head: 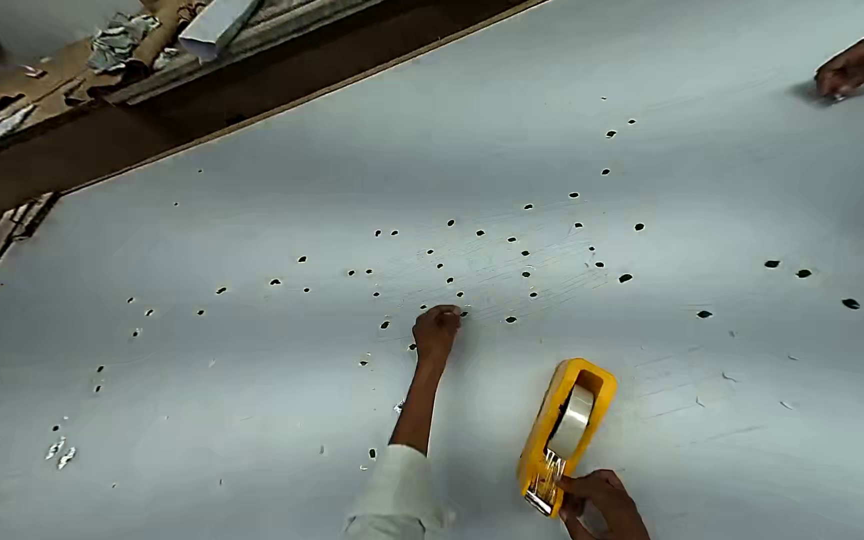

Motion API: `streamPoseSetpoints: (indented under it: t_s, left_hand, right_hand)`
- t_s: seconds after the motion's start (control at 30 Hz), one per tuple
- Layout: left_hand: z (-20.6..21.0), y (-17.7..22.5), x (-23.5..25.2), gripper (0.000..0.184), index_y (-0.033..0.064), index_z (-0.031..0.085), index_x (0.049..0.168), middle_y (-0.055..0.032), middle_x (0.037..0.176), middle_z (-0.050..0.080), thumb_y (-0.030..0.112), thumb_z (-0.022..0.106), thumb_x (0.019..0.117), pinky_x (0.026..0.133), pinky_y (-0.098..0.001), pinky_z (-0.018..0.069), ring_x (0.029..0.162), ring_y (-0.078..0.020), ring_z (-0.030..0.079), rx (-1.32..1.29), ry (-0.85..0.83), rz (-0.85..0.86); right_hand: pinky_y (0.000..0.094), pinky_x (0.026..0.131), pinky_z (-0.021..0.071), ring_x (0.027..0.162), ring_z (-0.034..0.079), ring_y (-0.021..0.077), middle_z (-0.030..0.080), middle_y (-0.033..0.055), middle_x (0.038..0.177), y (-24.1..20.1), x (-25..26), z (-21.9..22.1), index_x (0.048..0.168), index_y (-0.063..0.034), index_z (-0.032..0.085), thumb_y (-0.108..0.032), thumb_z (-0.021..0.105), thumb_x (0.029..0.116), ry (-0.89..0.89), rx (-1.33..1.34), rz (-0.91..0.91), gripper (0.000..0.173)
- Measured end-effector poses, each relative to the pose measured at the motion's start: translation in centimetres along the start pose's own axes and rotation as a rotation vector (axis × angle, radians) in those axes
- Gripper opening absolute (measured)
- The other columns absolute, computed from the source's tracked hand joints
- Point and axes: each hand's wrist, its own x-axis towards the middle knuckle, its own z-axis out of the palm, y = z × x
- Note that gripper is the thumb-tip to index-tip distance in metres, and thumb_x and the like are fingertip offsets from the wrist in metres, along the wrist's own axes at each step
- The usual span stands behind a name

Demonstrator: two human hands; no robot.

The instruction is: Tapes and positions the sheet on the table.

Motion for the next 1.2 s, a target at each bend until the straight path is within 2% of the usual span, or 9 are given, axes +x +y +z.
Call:
streamPoseSetpoints:
  t_s: [0.1, 0.23, 0.33, 0.4, 0.5, 0.63, 0.8, 0.97, 1.2]
  left_hand:
    - [0.3, 0.8, 5.2, 0.041, -0.0037, 0.058, 0.134, -0.0193, 0.09, 0.071, 0.016, 0.067, 0.0994, 0.071, -0.0452, 0.0558, 0.073, -0.0265, 0.066, 0.063, -0.007, -0.005]
    - [-0.4, 2.8, 6.6, 0.057, -0.0072, 0.062, 0.123, -0.0302, 0.112, 0.067, 0.041, 0.072, 0.0947, 0.092, -0.0672, 0.0499, 0.109, -0.0473, 0.065, 0.518, -0.051, -0.183]
    - [-1.1, 3.0, 2.9, 0.054, -0.0067, 0.066, 0.117, -0.0327, 0.114, 0.066, 0.044, 0.067, 0.0976, 0.092, -0.0701, 0.0481, 0.111, -0.0507, 0.063, 0.594, -0.061, -0.185]
    - [-1.3, 1.5, -2.0, 0.046, -0.0064, 0.064, 0.115, -0.0286, 0.097, 0.067, 0.037, 0.064, 0.1006, 0.083, -0.0656, 0.0529, 0.093, -0.0462, 0.067, 0.482, -0.097, -0.04]
    - [0.0, -0.1, -11.2, 0.036, -0.0025, 0.069, 0.104, -0.0119, 0.083, 0.068, 0.033, 0.065, 0.0986, 0.074, -0.0445, 0.0565, 0.076, -0.0234, 0.067, 0.184, -0.238, 0.069]
    - [2.1, 0.3, -20.5, 0.039, 0.0014, 0.07, 0.118, -0.0133, 0.117, 0.067, 0.033, 0.064, 0.0974, 0.078, -0.037, 0.0571, 0.099, -0.0207, 0.066, -0.086, -0.386, 0.06]
    - [2.6, 1.4, -22.6, 0.033, 0.008, 0.077, 0.1, -0.0126, 0.125, 0.063, 0.039, 0.069, 0.0916, 0.086, -0.0403, 0.0536, 0.116, -0.0254, 0.059, -0.057, -0.275, 0.083]
    - [2.4, 2.1, -22.2, 0.039, 0.0071, 0.076, 0.106, -0.017, 0.132, 0.06, 0.043, 0.067, 0.0928, 0.105, -0.0503, 0.045, 0.125, -0.0348, 0.053, 0.081, -0.355, 0.01]
    - [2.2, 2.2, -23.3, 0.024, 0.0022, 0.075, 0.094, -0.0158, 0.121, 0.062, 0.026, 0.073, 0.0895, 0.091, -0.0429, 0.0504, 0.116, -0.0283, 0.056, -0.122, -0.291, 0.04]
  right_hand:
    - [0.0381, 0.094, 0.0437, 0.076, 0.065, 0.0122, 0.072, 0.0028, 0.081, 0.0, -0.1, -0.1, 0.119, -0.0141, 0.072, -0.027, 0.069, 0.0938, -0.009, -0.005, -0.004, 0.029]
    - [0.038, 0.093, 0.0444, 0.076, 0.065, 0.0118, 0.072, 0.0026, 0.08, 0.0, 0.0, 0.0, 0.118, -0.0145, 0.072, -0.024, 0.069, 0.0926, 0.003, 0.0, 0.0, 0.028]
    - [0.0382, 0.094, 0.0443, 0.074, 0.065, 0.0117, 0.072, 0.0029, 0.08, 0.0, -0.2, 0.1, 0.118, -0.0129, 0.072, -0.025, 0.069, 0.0923, 0.016, -0.013, -0.01, 0.029]
    - [0.0407, 0.095, 0.0438, 0.076, 0.065, 0.0127, 0.072, 0.0036, 0.081, -0.3, 0.0, -0.1, 0.119, -0.0111, 0.071, -0.027, 0.071, 0.0922, 0.002, -0.008, 0.003, 0.031]
    - [0.0426, 0.096, 0.0433, 0.077, 0.065, 0.0115, 0.072, 0.0023, 0.081, -0.7, 0.0, 0.2, 0.119, -0.0086, 0.071, -0.031, 0.076, 0.0893, 0.013, 0.008, 0.039, 0.037]
    - [0.0432, 0.094, 0.0447, 0.078, 0.065, 0.0101, 0.072, 0.0007, 0.081, -1.0, -0.1, 0.9, 0.113, -0.005, 0.071, -0.034, 0.08, 0.0853, 0.084, -0.007, 0.082, 0.041]
    - [0.0442, 0.088, 0.0492, 0.077, 0.066, 0.0121, 0.072, 0.0007, 0.081, -0.8, -0.2, 1.4, 0.114, -0.0042, 0.071, -0.035, 0.077, 0.0875, 0.121, -0.052, 0.075, 0.041]
    - [0.0396, 0.085, 0.0513, 0.079, 0.066, 0.0102, 0.073, -0.0004, 0.084, -0.3, -0.6, 2.0, 0.116, -0.0041, 0.072, -0.037, 0.076, 0.0852, 0.17, -0.059, 0.087, 0.045]
    - [0.0389, 0.086, 0.0502, 0.076, 0.064, 0.0074, 0.071, -0.0034, 0.081, 0.5, -0.4, 2.2, 0.115, -0.0092, 0.072, -0.041, 0.074, 0.087, 0.2, -0.074, 0.019, 0.042]
